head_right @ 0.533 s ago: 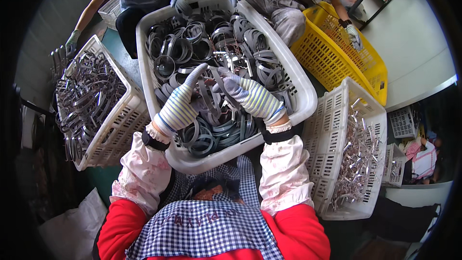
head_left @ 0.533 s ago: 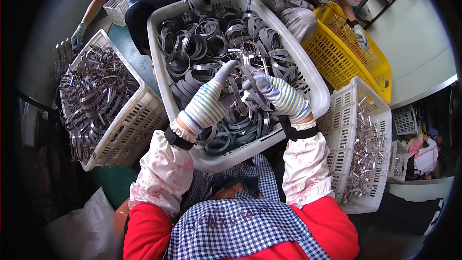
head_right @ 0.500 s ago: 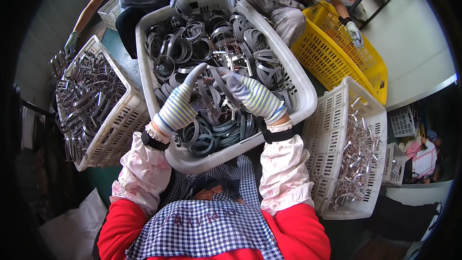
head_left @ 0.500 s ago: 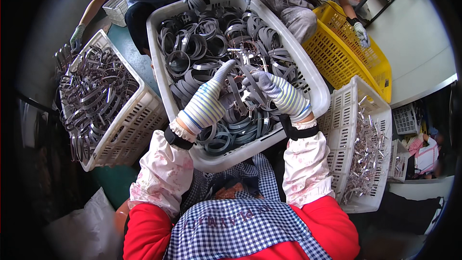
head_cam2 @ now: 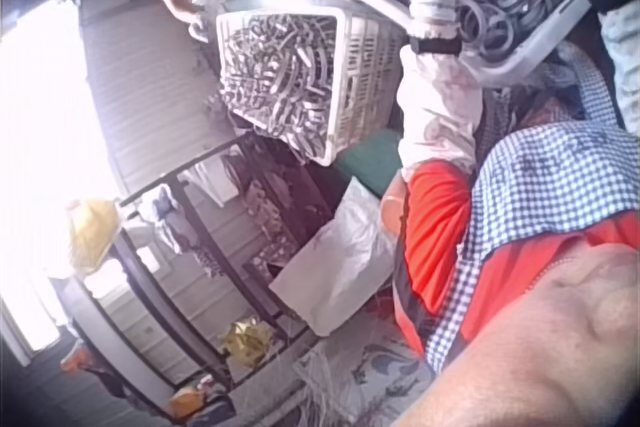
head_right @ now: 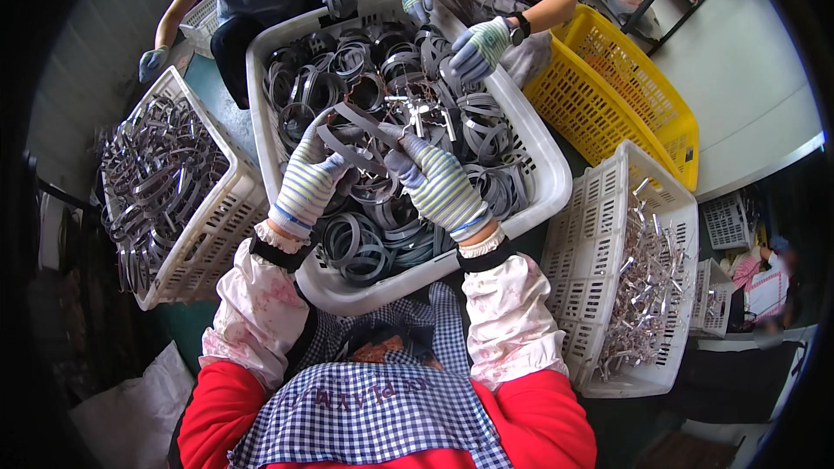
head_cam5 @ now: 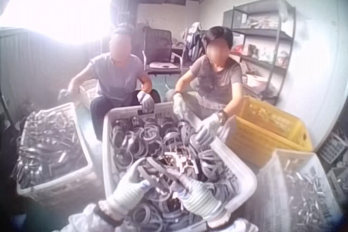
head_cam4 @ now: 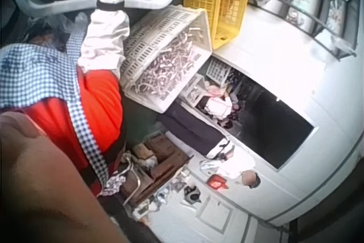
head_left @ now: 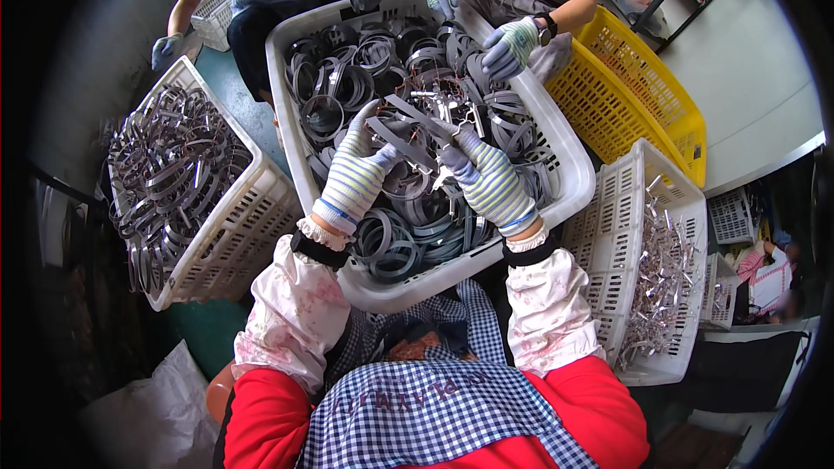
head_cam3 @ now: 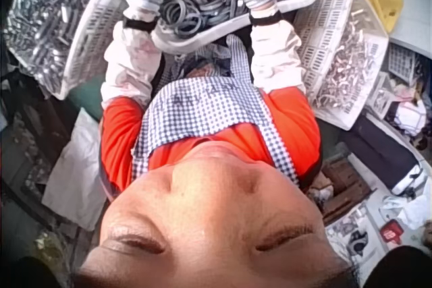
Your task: The recorder and other workers are sorting metal ring components into different plastic baskets.
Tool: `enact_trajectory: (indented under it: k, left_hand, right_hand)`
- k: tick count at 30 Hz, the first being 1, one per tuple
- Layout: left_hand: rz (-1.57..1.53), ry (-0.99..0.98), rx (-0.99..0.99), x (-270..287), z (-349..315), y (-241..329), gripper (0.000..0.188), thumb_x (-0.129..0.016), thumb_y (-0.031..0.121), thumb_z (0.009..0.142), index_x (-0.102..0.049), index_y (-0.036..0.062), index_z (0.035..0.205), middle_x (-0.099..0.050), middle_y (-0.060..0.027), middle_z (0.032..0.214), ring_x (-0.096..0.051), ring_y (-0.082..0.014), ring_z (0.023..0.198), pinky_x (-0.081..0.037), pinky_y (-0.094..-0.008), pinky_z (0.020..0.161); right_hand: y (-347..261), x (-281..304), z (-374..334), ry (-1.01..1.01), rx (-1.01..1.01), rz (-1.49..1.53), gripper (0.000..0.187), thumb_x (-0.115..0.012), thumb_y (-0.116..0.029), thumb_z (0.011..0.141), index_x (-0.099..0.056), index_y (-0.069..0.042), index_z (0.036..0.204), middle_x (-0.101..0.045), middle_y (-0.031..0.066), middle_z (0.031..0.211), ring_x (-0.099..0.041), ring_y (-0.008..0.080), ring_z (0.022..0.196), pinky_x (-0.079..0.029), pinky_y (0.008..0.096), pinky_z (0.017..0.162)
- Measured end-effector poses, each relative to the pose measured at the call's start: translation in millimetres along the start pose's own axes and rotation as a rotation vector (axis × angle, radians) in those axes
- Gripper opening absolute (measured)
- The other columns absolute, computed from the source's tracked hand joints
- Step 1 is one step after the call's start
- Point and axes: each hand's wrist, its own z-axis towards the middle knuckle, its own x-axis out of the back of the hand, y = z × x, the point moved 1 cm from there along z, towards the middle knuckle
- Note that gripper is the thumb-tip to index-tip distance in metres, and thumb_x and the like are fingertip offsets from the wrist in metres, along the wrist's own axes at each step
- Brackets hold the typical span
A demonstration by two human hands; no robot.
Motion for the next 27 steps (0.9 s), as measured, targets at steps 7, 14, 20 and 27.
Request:
enact_trajectory:
  k: [7, 14, 20, 27]
  left_hand:
    - [-0.199, -0.055, 0.083, 0, 1, 10, 0.069, -0.07, 0.002, 0.091, -0.035, 0.0056, 0.15, -0.066, -0.0119, 0.123, -0.066, -0.02, 0.109, -0.055, -0.0291, 0.087]
    - [-0.024, 0.098, 0.134, 3, -1, 22, 0.031, -0.064, 0.014, 0.096, -0.065, 0.0049, 0.125, -0.072, -0.008, 0.111, -0.066, -0.0112, 0.083, -0.052, -0.0223, 0.058]
    - [-0.013, 0.144, 0.089, 10, -2, 28, 0.029, -0.063, 0.014, 0.097, -0.065, 0.0053, 0.124, -0.071, -0.0079, 0.099, -0.065, -0.0122, 0.07, -0.052, -0.0217, 0.055]
    - [-0.054, 0.163, 0.129, 14, -2, 27, 0.052, -0.066, 0.009, 0.095, -0.048, 0.0126, 0.143, -0.07, -0.0084, 0.103, -0.068, -0.0168, 0.073, -0.053, -0.0268, 0.051]
  right_hand:
    - [13, 19, 4, 0.295, 0.205, 0.137, 0.039, -0.053, -0.028, 0.106, -0.06, -0.002, 0.134, -0.067, 0.0086, 0.124, -0.06, 0.0149, 0.114, -0.045, 0.0294, 0.102]
    - [56, 42, 6, 0.01, -0.434, -0.789, 0.03, -0.063, -0.031, 0.096, -0.072, -0.011, 0.115, -0.072, 0.0193, 0.103, -0.068, 0.036, 0.095, -0.053, 0.0419, 0.089]
    - [51, -16, 9, -0.44, -0.308, -0.901, 0.025, -0.062, -0.031, 0.095, -0.074, -0.014, 0.109, -0.073, 0.0122, 0.105, -0.069, 0.0336, 0.099, -0.053, 0.0431, 0.089]
    - [92, -120, 8, -0.593, 0.102, -1.286, 0.032, -0.06, -0.03, 0.096, -0.069, -0.022, 0.125, -0.061, 0.0121, 0.137, -0.065, 0.0308, 0.115, -0.053, 0.0427, 0.094]
